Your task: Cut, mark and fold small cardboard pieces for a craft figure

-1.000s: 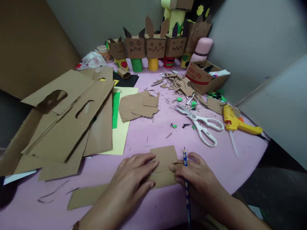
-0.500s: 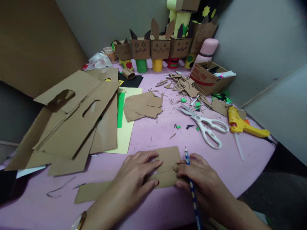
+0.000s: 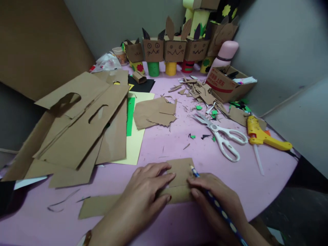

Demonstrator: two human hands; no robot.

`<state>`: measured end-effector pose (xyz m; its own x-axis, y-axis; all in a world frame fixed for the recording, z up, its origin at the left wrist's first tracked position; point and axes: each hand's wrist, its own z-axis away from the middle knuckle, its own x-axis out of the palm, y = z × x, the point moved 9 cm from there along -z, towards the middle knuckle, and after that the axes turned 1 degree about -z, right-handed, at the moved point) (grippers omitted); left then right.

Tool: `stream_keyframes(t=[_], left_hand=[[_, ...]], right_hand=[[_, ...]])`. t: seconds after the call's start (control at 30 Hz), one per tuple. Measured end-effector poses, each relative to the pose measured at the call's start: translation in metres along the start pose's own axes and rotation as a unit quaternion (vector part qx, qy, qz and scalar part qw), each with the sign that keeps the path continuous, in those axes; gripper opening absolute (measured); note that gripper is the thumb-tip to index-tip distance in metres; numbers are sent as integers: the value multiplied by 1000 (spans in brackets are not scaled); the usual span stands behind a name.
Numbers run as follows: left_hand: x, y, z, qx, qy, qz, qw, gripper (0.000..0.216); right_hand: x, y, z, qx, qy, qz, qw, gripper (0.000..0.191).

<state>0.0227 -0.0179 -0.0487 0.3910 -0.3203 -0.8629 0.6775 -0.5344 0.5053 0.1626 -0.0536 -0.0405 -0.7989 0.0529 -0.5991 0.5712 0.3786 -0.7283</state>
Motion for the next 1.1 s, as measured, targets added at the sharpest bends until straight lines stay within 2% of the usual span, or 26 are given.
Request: stream_keyframes(t=[0.07, 0.17, 0.33, 0.53, 0.7, 1.1], left_hand=[[0, -1, 0, 2, 1, -3, 1000, 41], [-1, -2, 0, 9, 11, -8, 1000, 42], [-1, -3, 1, 16, 26, -15, 999, 42], [-4, -1, 1, 19, 47, -24, 998, 42], [-3, 0, 2, 13, 33, -33, 999, 45], [-2, 6, -5, 13, 31, -46, 998, 45]], right_hand=[[-6, 5, 0, -28, -4, 41, 999, 30], [-3, 14, 1, -50, -76, 88, 992, 45], [2, 25, -1, -10, -122, 110, 986, 43], [0, 27, -3, 10, -114, 98, 989, 41], [1, 27, 0, 8, -140, 86, 986, 39], [-2, 28, -1, 6, -99, 86, 991, 35]])
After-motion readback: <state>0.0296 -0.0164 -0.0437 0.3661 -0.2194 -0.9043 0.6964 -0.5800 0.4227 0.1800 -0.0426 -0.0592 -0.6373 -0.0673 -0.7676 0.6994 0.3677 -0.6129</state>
